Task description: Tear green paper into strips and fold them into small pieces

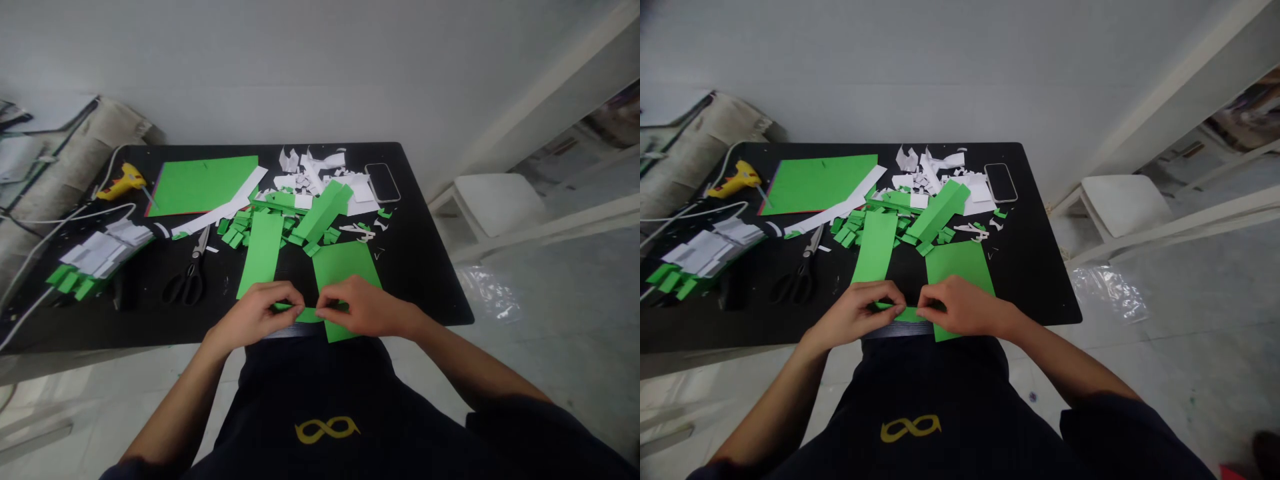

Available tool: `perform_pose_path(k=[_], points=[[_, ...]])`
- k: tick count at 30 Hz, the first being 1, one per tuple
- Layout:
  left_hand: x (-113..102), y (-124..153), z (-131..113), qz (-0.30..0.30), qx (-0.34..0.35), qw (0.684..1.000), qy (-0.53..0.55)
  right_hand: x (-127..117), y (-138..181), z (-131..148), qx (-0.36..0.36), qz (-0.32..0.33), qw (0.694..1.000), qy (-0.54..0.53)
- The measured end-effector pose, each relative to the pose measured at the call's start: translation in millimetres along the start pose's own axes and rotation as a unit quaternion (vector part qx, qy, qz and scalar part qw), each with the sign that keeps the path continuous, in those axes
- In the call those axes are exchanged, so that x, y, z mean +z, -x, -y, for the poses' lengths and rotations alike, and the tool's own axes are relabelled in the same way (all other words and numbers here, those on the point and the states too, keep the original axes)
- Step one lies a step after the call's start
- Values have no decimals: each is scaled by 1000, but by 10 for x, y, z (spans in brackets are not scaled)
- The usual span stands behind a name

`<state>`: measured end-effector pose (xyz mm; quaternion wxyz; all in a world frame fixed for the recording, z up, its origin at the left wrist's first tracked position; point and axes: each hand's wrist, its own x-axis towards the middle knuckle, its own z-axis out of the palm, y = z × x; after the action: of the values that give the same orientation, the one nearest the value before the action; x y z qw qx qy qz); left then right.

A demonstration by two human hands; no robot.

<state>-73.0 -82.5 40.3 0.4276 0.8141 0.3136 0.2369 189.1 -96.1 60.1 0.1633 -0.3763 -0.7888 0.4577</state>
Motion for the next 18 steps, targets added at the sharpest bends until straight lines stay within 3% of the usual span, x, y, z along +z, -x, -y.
perform_pose_path(k=[6, 10, 14, 18], points=[[-200, 104, 103, -45, -29, 998, -18, -145, 86, -66, 53, -14, 998, -18], [-257, 144, 194, -116, -52, 992, 1, -131, 108, -138, 89, -50, 992, -76], [-139, 105, 209, -191, -78, 977, 59, -45, 72, -161, 124, -92, 958, -242], [53, 17, 163, -201, -73, 963, 164, 28, 14, -132, 134, -101, 926, -337]])
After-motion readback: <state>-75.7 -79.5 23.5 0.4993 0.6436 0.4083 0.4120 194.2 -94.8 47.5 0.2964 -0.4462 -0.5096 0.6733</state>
